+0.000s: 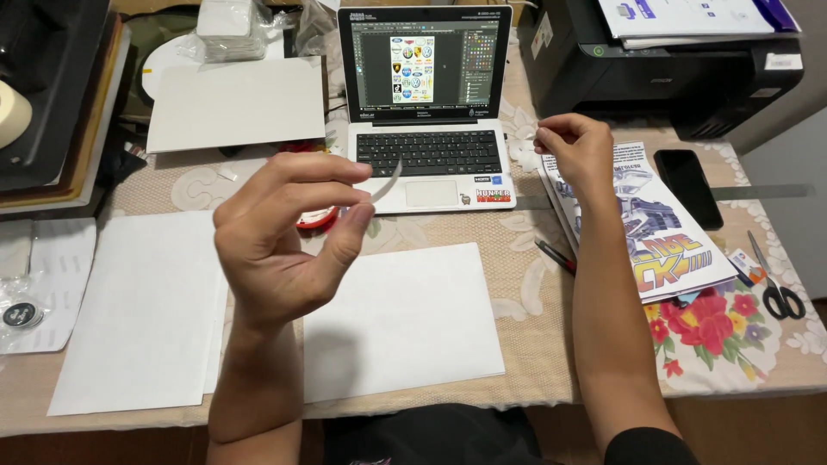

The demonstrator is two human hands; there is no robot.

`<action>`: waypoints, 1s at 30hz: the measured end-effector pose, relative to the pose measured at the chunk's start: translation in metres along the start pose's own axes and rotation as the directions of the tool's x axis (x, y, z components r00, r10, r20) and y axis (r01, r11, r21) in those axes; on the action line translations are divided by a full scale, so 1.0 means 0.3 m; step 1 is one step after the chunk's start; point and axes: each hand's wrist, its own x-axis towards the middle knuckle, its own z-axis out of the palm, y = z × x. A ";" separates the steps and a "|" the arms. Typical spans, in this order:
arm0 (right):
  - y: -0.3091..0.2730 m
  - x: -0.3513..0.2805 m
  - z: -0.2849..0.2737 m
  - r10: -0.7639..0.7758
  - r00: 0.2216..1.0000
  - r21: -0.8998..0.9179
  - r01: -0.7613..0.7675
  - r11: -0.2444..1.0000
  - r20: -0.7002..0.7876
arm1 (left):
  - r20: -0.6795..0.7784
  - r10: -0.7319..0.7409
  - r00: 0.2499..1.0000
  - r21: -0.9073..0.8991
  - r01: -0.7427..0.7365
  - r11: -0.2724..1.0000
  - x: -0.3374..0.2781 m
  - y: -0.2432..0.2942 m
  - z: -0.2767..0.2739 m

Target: Peeling small adhesive labels and sticking them onto a sheet of paper

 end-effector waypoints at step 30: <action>-0.198 -0.230 0.367 -0.214 0.882 0.505 -0.031 0.863 0.419 | 0.051 -0.342 0.938 -0.287 0.342 0.895 -0.014 -0.282 -0.052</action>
